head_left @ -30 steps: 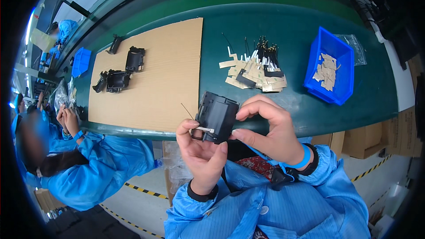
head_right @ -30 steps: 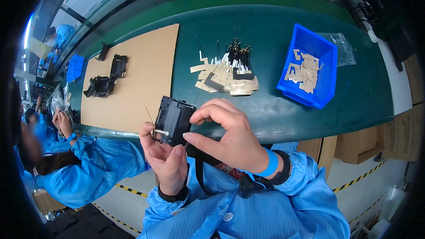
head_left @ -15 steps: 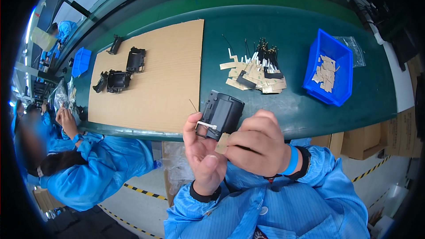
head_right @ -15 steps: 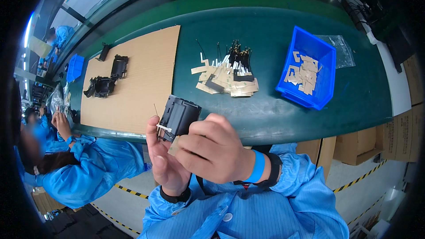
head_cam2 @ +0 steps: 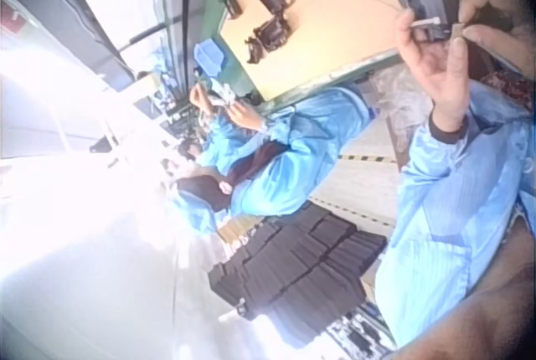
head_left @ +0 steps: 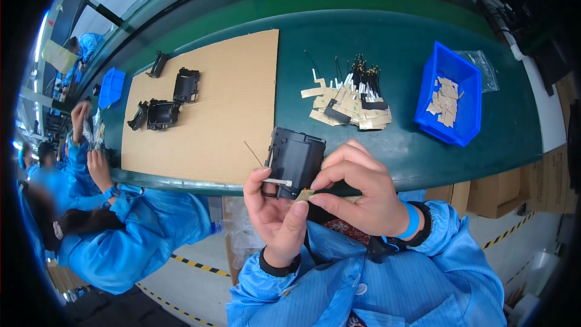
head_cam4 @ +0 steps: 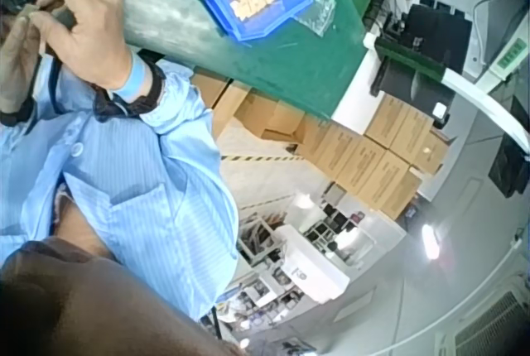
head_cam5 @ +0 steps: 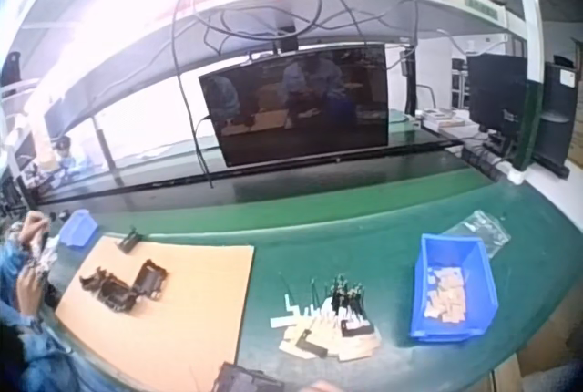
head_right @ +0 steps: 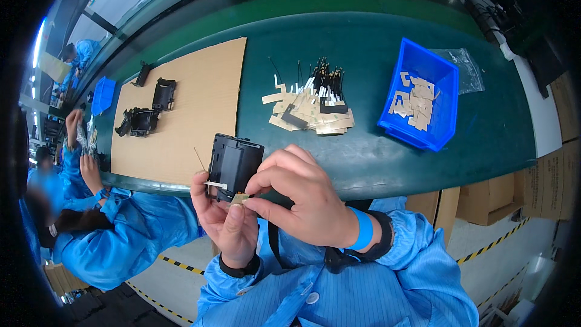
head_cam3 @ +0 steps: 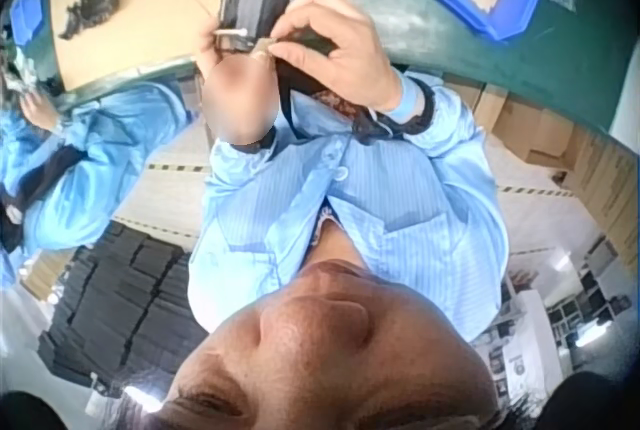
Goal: Assembling small plastic housings by attaching adhesive strips to them.
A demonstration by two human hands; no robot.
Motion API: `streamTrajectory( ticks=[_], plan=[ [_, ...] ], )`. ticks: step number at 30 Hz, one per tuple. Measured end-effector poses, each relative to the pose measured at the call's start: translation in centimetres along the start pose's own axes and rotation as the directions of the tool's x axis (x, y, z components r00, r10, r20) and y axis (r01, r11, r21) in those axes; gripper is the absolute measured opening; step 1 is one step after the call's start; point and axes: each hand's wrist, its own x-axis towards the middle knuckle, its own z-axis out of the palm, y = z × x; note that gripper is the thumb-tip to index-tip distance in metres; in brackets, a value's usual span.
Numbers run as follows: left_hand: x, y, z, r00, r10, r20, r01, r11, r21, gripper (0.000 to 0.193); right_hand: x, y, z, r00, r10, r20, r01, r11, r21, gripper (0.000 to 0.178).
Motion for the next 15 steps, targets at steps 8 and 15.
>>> streamTrajectory(
  ticks=[8,15],
  plan=[
    [0.02,-0.25,0.29,0.997,0.057,0.055,-0.057,0.998,0.009,0.060,-0.16,-0.42,-0.04,0.990,-0.139,-0.035,0.122,0.945,-0.303,0.017],
    [-0.09,-0.26,0.76,0.993,0.083,0.079,-0.090,0.993,0.079,0.058,-0.33,-0.31,0.03,0.981,-0.185,-0.054,0.158,0.932,-0.326,0.016]
  ],
)
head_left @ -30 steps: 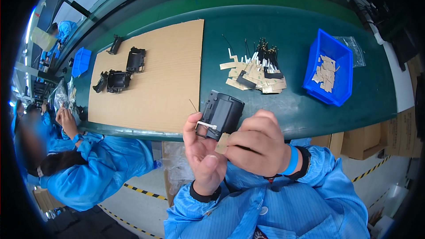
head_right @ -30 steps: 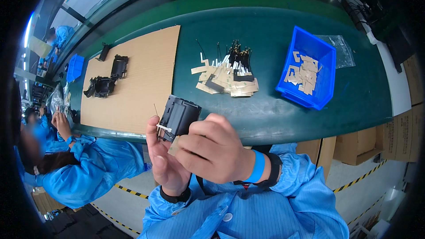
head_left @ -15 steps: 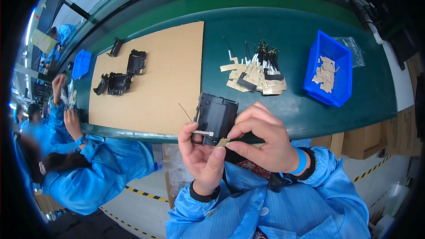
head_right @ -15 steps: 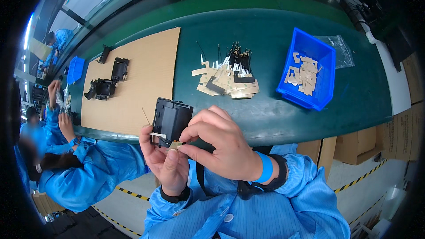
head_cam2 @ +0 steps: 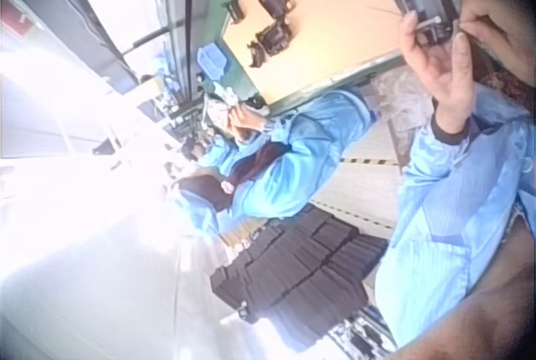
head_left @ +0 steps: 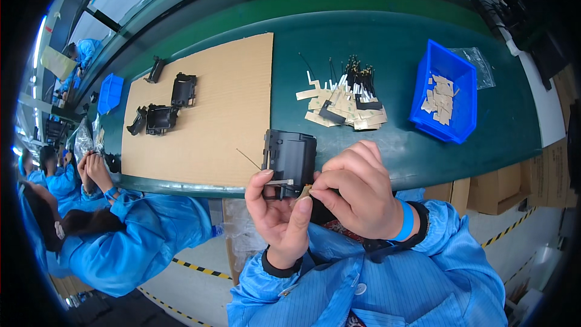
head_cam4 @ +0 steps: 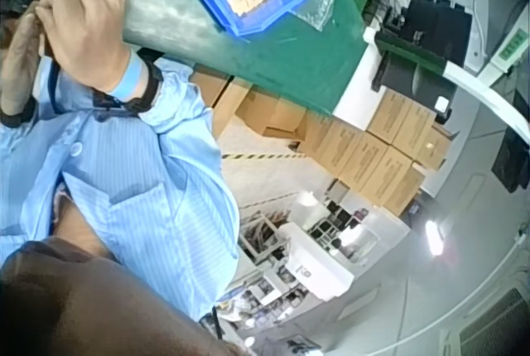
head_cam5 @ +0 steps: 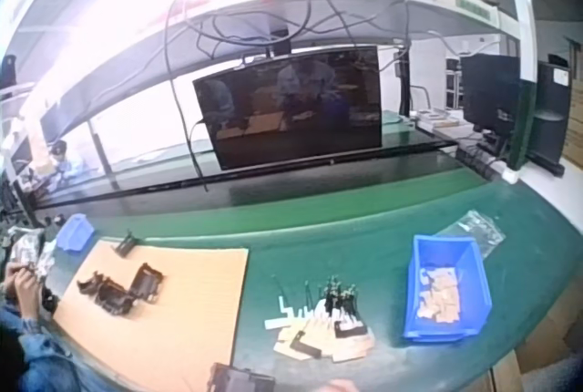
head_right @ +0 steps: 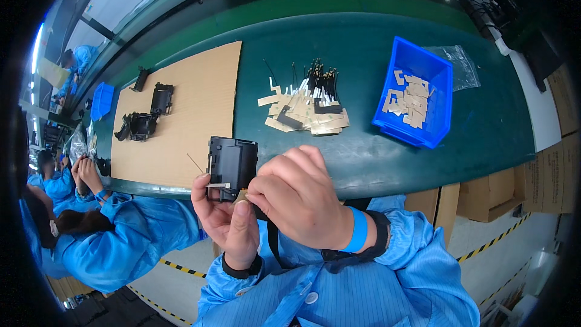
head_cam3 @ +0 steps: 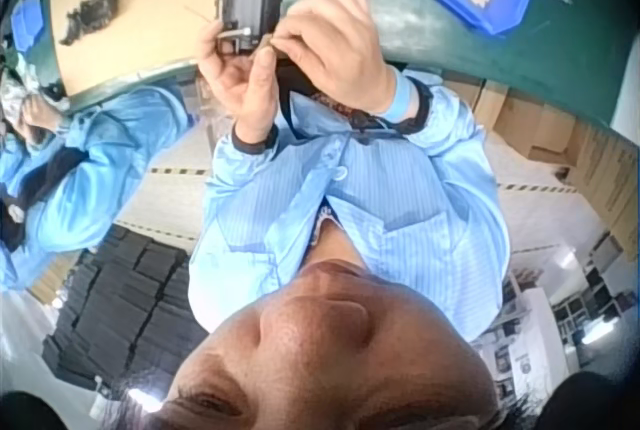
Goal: Assembling small plastic housings by attaching adhesive strips to them.
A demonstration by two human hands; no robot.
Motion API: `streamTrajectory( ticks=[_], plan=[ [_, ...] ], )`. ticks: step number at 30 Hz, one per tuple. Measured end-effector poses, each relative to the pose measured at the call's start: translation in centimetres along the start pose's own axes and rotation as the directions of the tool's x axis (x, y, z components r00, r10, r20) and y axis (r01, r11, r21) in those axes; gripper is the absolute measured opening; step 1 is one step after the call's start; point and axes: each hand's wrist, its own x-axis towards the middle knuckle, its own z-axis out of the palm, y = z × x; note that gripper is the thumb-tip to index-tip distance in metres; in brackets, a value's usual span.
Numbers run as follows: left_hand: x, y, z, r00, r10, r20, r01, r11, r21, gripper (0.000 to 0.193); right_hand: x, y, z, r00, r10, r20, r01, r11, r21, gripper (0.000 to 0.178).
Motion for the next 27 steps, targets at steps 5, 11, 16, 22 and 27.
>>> streamTrajectory(
  ticks=[5,11,16,22,27],
  plan=[
    [-0.3,-0.1,-0.3,0.999,0.035,0.026,-0.036,0.997,0.063,0.058,0.2,0.3,-0.5,0.991,0.104,0.079,-0.115,0.981,0.159,0.013],
    [-0.2,0.1,-0.5,0.997,0.056,0.053,-0.064,0.987,0.149,0.053,0.5,0.2,-0.8,0.976,0.162,0.149,-0.195,0.948,0.251,0.016],
    [-0.4,0.2,-0.8,0.996,0.058,0.070,-0.071,0.980,0.188,0.050,0.7,0.2,-0.9,0.949,0.207,0.237,-0.278,0.904,0.325,0.013],
    [-0.3,0.1,-0.6,0.996,0.070,0.056,-0.080,0.976,0.203,0.050,0.5,0.3,-0.6,0.970,0.152,0.190,-0.204,0.932,0.299,0.012],
    [-0.2,0.1,-0.1,0.997,0.059,0.045,-0.065,0.984,0.168,0.056,0.6,0.3,-1.1,0.978,0.149,0.147,-0.182,0.951,0.248,0.011]
  ],
)
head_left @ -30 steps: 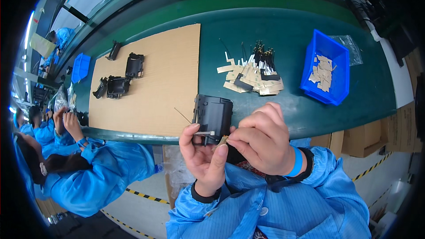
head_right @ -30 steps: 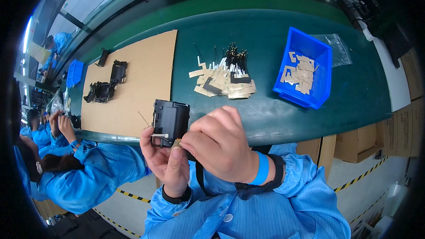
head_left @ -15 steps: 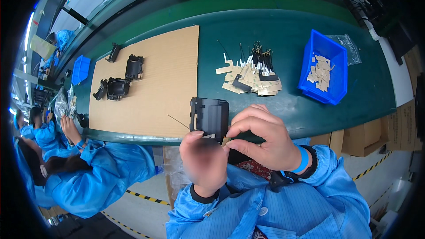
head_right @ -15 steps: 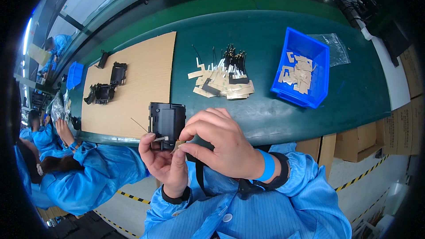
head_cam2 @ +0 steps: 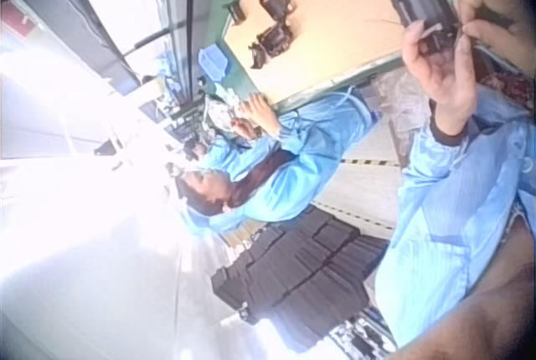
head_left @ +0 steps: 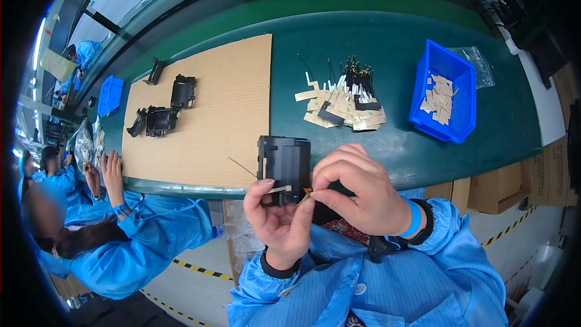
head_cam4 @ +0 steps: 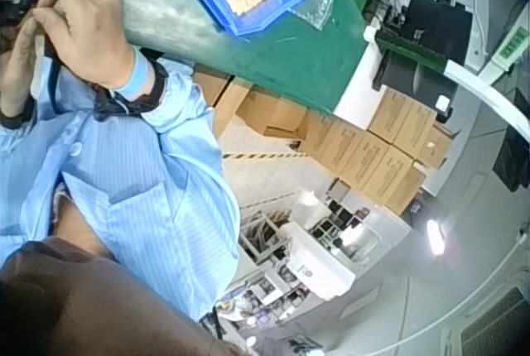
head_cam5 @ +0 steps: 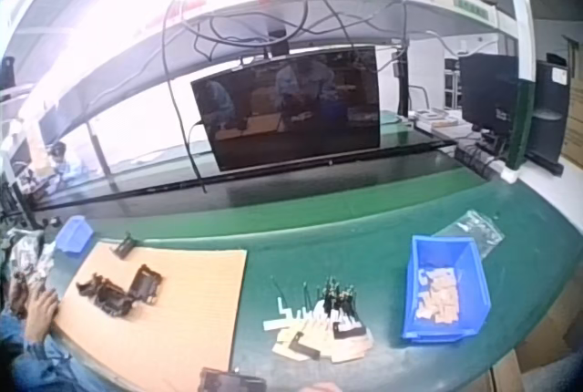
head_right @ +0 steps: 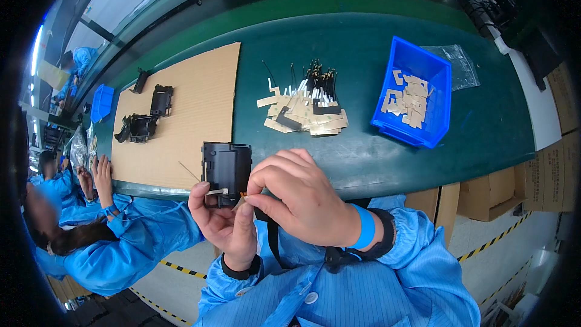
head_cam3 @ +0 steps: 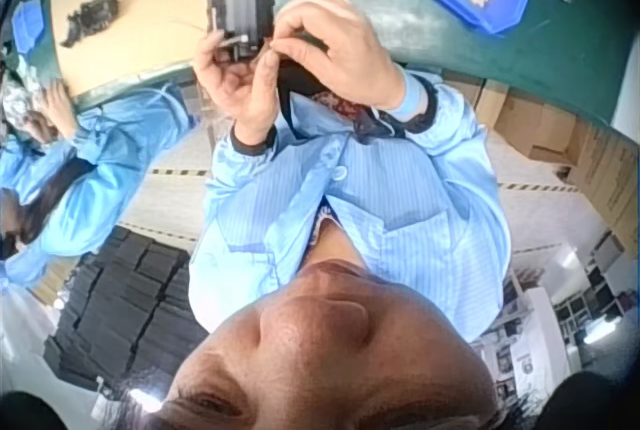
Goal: Assembling small plastic housings by attaching adhesive strips to them.
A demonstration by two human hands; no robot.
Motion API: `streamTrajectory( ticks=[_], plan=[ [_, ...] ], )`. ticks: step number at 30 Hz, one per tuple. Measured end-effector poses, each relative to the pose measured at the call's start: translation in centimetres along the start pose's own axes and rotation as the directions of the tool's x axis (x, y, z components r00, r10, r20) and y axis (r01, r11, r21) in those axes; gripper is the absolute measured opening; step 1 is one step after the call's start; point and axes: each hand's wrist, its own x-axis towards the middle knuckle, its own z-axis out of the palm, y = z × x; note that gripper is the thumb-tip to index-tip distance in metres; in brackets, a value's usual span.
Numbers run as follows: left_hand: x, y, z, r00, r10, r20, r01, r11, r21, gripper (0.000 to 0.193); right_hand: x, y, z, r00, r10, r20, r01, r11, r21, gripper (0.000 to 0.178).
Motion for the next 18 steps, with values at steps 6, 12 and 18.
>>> streamTrajectory(
  ticks=[6,12,18],
  plan=[
    [0.5,0.5,0.1,0.972,-0.217,-0.086,0.186,0.943,-0.275,0.067,0.9,0.3,-6.2,0.924,0.028,-0.380,-0.131,0.960,-0.248,0.007],
    [0.6,1.7,0.4,0.940,-0.336,-0.058,0.290,0.877,-0.382,0.066,-0.1,3.2,-14.2,0.945,-0.191,-0.266,-0.160,0.441,-0.883,0.006],
    [0.4,1.8,0.9,0.925,-0.376,-0.053,0.326,0.859,-0.394,0.068,-0.4,1.5,-12.0,0.939,-0.135,-0.317,-0.136,0.700,-0.701,0.014]
  ],
)
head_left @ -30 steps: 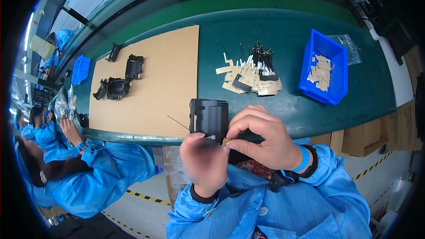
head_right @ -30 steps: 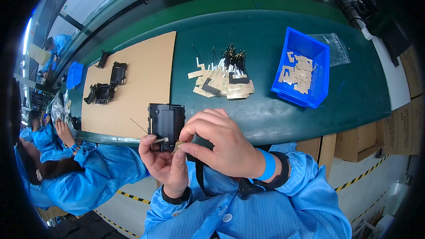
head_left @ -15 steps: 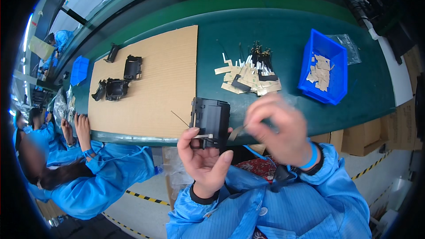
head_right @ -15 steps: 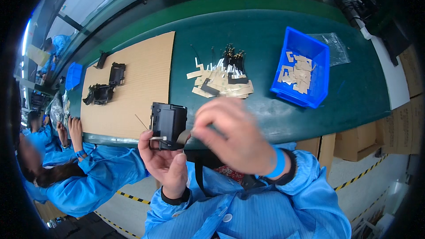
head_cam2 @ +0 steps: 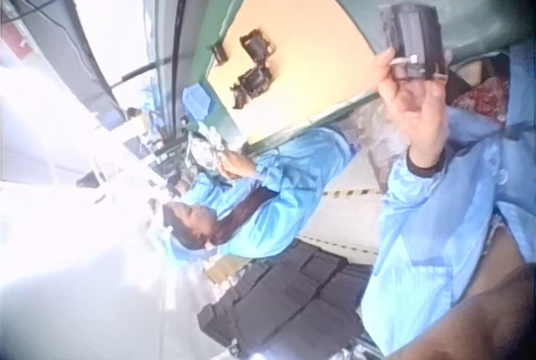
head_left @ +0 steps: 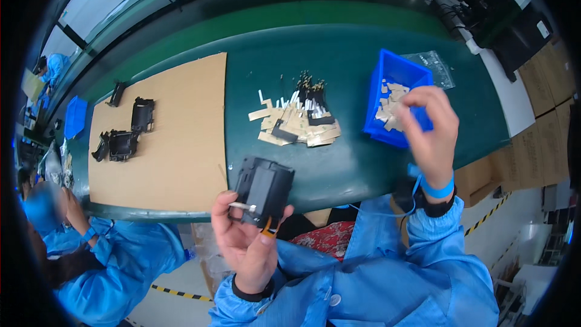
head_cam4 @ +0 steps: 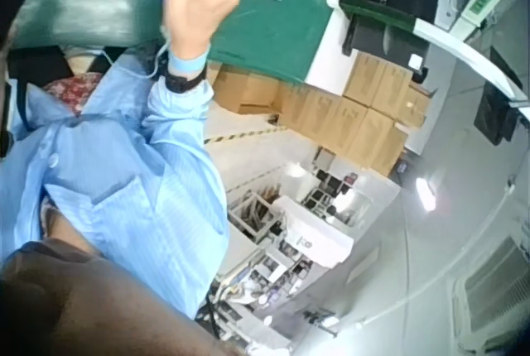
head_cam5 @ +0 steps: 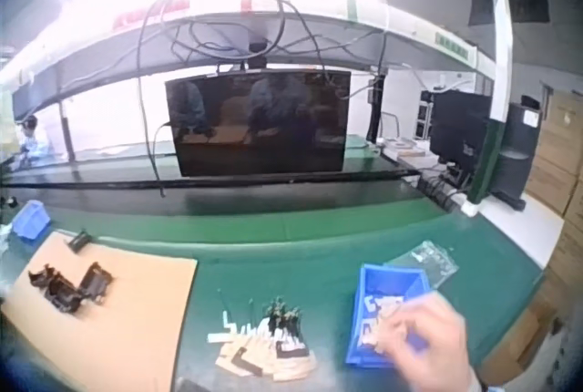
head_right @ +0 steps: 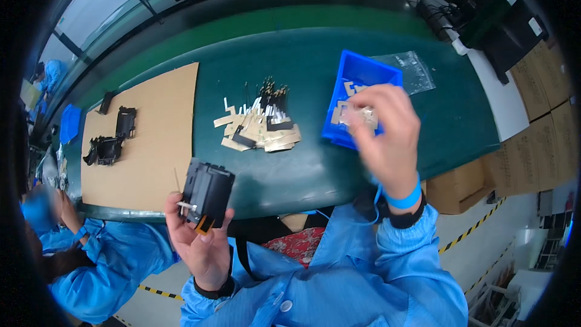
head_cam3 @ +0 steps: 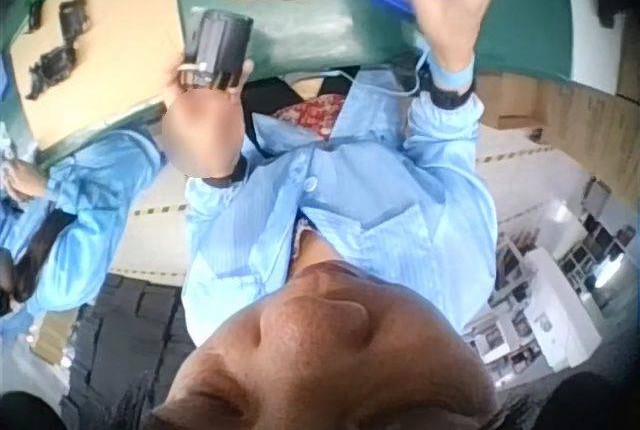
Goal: Assembling small plastic housings by attaching adhesive strips to them.
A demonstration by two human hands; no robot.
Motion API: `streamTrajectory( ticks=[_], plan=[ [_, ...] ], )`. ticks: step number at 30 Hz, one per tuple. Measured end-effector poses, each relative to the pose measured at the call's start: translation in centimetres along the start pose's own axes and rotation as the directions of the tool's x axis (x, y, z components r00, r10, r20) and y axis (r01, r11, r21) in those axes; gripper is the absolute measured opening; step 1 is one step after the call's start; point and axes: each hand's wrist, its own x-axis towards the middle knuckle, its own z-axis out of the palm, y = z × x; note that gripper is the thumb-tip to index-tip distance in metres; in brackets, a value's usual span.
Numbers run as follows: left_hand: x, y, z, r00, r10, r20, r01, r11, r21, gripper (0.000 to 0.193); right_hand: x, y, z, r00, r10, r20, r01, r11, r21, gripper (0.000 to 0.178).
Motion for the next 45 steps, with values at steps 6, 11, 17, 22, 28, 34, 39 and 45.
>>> streamTrajectory(
  ticks=[6,11,17,22,28,34,39,45],
  plan=[
    [0.1,-1.1,0.0,0.992,-0.018,0.126,0.014,0.999,0.031,0.062,-3.0,-7.4,4.1,0.950,-0.274,0.149,0.143,0.807,0.572,0.034],
    [-0.2,-0.9,0.0,0.995,-0.018,0.095,0.018,1.000,0.002,0.064,-3.0,-8.7,5.2,0.967,-0.230,0.106,0.121,0.787,0.605,0.030],
    [-0.1,-0.8,0.1,0.996,-0.024,0.087,0.023,1.000,0.016,0.063,-2.4,-8.3,5.0,0.973,-0.152,0.176,0.010,0.783,0.622,0.018],
    [0.1,-0.9,0.1,0.994,-0.038,0.105,0.036,0.999,0.019,0.061,-2.4,-8.2,5.1,0.970,-0.100,0.221,-0.068,0.762,0.644,0.013],
    [0.2,-1.1,0.3,0.998,-0.045,0.031,0.045,0.999,0.017,0.062,-2.3,-8.1,5.2,0.973,-0.098,0.207,-0.065,0.750,0.658,0.012],
    [0.2,-1.0,0.2,0.994,-0.054,0.100,0.057,0.998,-0.025,0.060,-2.4,-8.2,5.3,0.974,-0.080,0.211,-0.086,0.734,0.674,0.012],
    [0.2,-1.1,0.3,0.997,-0.048,0.059,0.048,0.999,0.001,0.062,-2.6,-8.3,5.3,0.974,-0.050,0.221,-0.116,0.728,0.676,0.012],
    [0.1,-0.7,0.3,0.994,-0.075,0.082,0.077,0.997,-0.025,0.058,-2.6,-8.5,5.3,0.973,-0.038,0.230,-0.132,0.721,0.680,0.012]
  ],
)
